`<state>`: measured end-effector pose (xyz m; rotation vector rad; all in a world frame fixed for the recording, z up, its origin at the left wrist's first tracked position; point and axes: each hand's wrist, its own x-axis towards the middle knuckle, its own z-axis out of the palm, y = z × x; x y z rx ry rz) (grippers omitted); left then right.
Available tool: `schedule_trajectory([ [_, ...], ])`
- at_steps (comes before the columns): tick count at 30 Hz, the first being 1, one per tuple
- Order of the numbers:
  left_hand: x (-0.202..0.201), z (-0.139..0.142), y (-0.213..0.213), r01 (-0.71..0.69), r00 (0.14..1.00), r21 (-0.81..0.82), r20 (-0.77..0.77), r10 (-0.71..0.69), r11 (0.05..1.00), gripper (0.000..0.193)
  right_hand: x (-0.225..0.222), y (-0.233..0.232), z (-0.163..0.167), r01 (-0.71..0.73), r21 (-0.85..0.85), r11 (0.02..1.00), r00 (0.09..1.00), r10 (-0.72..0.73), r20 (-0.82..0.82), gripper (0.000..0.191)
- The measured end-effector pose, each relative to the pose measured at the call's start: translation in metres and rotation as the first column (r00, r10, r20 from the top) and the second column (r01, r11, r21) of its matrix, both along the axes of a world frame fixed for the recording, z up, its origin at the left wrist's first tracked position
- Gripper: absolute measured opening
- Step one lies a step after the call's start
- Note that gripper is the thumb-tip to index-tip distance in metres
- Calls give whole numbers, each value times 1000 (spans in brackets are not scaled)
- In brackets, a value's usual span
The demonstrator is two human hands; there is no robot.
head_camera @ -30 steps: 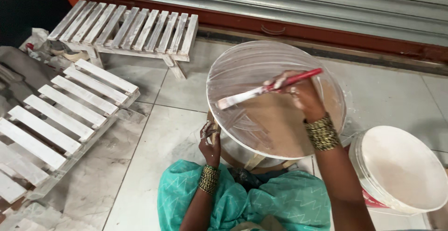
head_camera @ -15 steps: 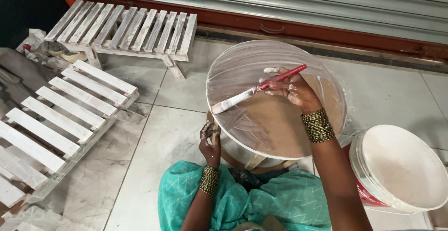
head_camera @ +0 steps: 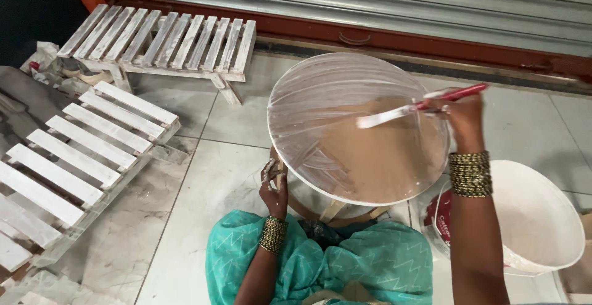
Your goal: The person sits on the floor and paints the round top of a small wooden table white using a paintbrush, dipping the brush into a bucket of white paint and brushing across the surface to cover the bare wood, working around the tabletop as the coat builds up.
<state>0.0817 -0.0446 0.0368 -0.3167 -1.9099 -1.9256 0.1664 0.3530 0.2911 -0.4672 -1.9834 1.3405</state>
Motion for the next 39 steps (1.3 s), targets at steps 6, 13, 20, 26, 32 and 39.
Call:
schedule_trajectory([
  [6, -2, -7, 2, -8, 1000, 6, -15, 8, 1000, 45, 17, -23, 10, 58, 190, 980, 987, -28, -159, 22],
  [13, 1, -4, 0, -6, 999, -37, -36, 4, 999, 46, -59, -123, -28, -424, -88, 901, 903, 415, -109, 20],
  [20, 1, 1, 1, 10, 999, -18, -33, -10, 1000, 47, -35, -36, -48, -104, -69, 992, 994, 102, -27, 21],
  [26, -1, -9, 4, -53, 999, -86, -15, 52, 995, 43, 109, 97, -28, 400, 677, 617, 886, -450, -113, 9],
  [32, -14, -36, 12, -110, 991, -164, -88, 97, 980, 44, 271, 150, -33, 382, 174, 908, 893, -314, -322, 13],
  [39, 2, -49, 13, -73, 992, -227, -120, 46, 971, 41, 337, 178, -111, 194, 227, 954, 978, -170, -119, 12],
])
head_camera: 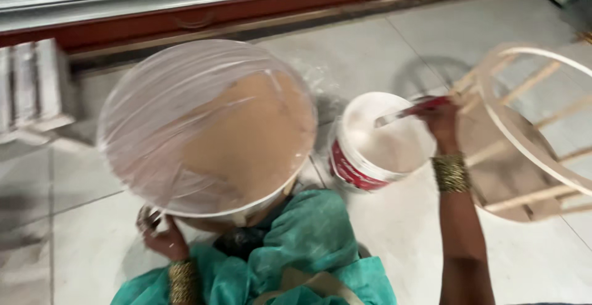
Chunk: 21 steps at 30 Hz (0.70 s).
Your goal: The person sits on the floor and paints the round top of a small wooden table white using a paintbrush, dipping the brush into a bucket of white paint and brushing across the surface to cover the bare wood, working around the tabletop as the coat builds up.
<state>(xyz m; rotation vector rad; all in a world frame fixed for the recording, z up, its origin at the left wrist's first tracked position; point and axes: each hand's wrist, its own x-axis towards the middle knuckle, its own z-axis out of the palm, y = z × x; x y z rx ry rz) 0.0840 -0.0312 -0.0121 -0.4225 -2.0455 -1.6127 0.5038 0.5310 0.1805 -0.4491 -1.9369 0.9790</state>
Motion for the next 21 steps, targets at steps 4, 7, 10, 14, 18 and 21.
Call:
schedule_trajectory([
  [4, 2, -2, 3, -35, 998, -71, 41, 38, 997, 38, -34, -6, -35, -118, -241, 963, 989, 137, 63, 23],
  [7, -4, -8, 6, -38, 997, -22, 66, 40, 999, 34, -57, -12, -42, 126, 219, 967, 802, -229, 552, 13],
  [10, -6, -15, 9, -45, 998, -21, 33, 45, 999, 32, -76, -13, -48, 177, 302, 937, 662, -340, 668, 14],
  [14, -10, -20, 14, -40, 998, 100, 61, 34, 994, 35, -96, -3, -58, 174, 202, 964, 660, -266, 702, 14],
  [18, -14, -23, 14, -45, 997, 116, 62, 38, 992, 29, -110, 2, -69, 73, -41, 996, 769, -30, 639, 8],
  [21, -17, -25, 15, -34, 992, 189, 128, 9, 981, 30, -107, 4, -68, 36, -255, 966, 835, 112, 539, 11],
])
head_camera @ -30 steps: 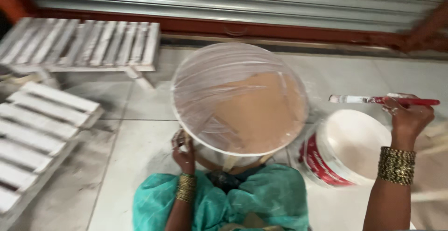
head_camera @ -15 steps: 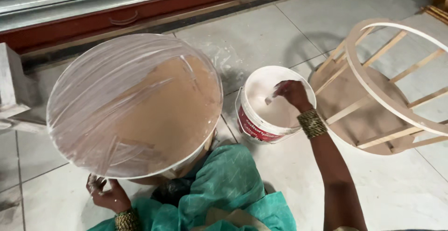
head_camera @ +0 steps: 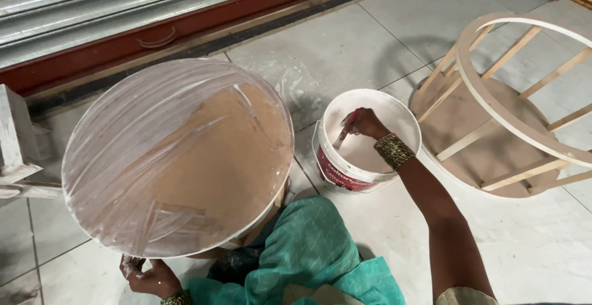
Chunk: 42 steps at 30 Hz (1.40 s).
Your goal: The person sits on the floor and paints the round top of a small wooden table white using a paintbrush, dipping the brush into a bucket of white paint and brushing across the surface to cover the bare wood, working around the tabletop as the coat builds up.
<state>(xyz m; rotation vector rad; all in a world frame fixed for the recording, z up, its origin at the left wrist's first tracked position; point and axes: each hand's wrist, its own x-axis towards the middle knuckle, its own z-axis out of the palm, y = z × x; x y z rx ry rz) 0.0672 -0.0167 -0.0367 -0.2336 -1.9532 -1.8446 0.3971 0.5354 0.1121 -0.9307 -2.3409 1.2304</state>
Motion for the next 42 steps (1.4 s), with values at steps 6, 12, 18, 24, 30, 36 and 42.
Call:
schedule_trajectory([
  [6, 4, 1, -4, -16, 999, -146, -46, 10, 989, 31, 66, -30, 47, 63, -122, 991, 918, -106, -381, 18],
  [12, 4, 4, -6, -43, 996, -212, -86, 25, 976, 32, 149, -97, 79, 351, -150, 924, 726, -370, -580, 21],
  [18, 8, 9, -7, -30, 996, -222, -87, 11, 975, 35, 199, -131, 29, 563, -95, 821, 530, -447, -721, 31],
  [24, 5, 12, -4, -64, 995, -185, -86, 48, 981, 44, 216, -154, -39, 494, -24, 869, 573, -346, -743, 27],
  [30, 3, 20, -9, -26, 996, -193, -84, 10, 981, 49, 216, -139, -49, 525, -227, 820, 390, -468, -793, 22],
  [36, 5, 37, -14, -42, 998, -234, -64, 27, 971, 38, 204, -125, -44, 609, -137, 781, 386, -443, -809, 11],
  [42, 4, 41, -13, -29, 999, -195, 38, 37, 980, 38, 188, -106, -18, 179, -433, 883, 288, -468, -836, 17],
])
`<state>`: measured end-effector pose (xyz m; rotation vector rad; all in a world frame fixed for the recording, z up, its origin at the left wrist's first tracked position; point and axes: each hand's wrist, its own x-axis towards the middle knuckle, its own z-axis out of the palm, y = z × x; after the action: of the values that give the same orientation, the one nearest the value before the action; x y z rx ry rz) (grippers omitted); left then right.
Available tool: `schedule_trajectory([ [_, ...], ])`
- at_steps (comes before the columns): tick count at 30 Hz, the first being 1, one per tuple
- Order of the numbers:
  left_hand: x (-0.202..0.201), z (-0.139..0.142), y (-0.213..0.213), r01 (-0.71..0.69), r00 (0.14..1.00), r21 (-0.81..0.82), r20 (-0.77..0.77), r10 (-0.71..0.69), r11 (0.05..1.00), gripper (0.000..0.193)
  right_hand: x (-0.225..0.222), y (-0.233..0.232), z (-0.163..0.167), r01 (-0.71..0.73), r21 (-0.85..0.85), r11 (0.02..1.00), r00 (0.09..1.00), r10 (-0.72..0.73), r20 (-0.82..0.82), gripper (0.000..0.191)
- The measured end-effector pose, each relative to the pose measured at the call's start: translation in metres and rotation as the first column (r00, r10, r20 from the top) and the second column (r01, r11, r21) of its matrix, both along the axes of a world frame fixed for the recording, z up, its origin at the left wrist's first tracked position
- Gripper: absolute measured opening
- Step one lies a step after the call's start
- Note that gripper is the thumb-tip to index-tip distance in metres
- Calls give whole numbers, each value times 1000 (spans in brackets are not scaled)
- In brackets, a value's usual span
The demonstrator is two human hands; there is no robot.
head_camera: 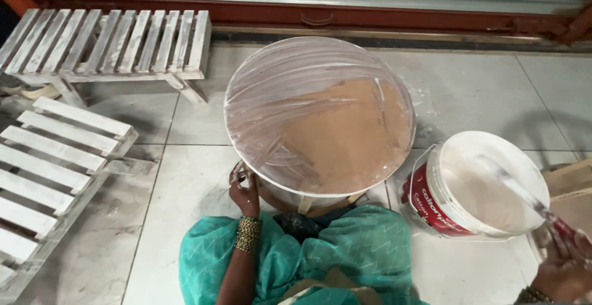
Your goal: The person sits on the floor and paints the round top of a small wooden table white using a paintbrush, dipping the brush into a bucket of white paint and brushing across the surface to cover the bare wood, working around the tabletop as the coat builds up.
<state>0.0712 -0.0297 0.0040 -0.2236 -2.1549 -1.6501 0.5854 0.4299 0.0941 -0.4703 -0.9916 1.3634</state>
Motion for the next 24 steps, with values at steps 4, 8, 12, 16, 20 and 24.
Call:
schedule_trajectory([
  [4, 2, -2, -1, 46, 996, 123, -79, -36, 991, 35, -75, 3, 24, -107, -125, 986, 985, 87, -150, 44],
  [8, 0, -5, -1, 5, 1000, 76, -19, -3, 997, 38, -181, -20, 53, -318, 47, 947, 948, 316, 35, 22],
  [12, -1, -5, -1, -10, 1000, 103, 25, 8, 995, 39, -294, -58, 71, -579, 274, 768, 805, 592, 42, 37],
  [16, 0, -2, -3, 14, 998, 84, -68, -8, 996, 38, -390, -85, 82, -642, 10, 767, 765, 640, 77, 33],
  [20, -1, 1, -2, -9, 999, 59, 32, 7, 998, 41, -449, -113, 84, -715, -86, 693, 689, 721, 77, 24],
  [24, -1, 1, -2, 1, 1000, 78, -10, 0, 997, 38, -483, -126, 93, -701, -168, 693, 682, 721, 127, 15],
])
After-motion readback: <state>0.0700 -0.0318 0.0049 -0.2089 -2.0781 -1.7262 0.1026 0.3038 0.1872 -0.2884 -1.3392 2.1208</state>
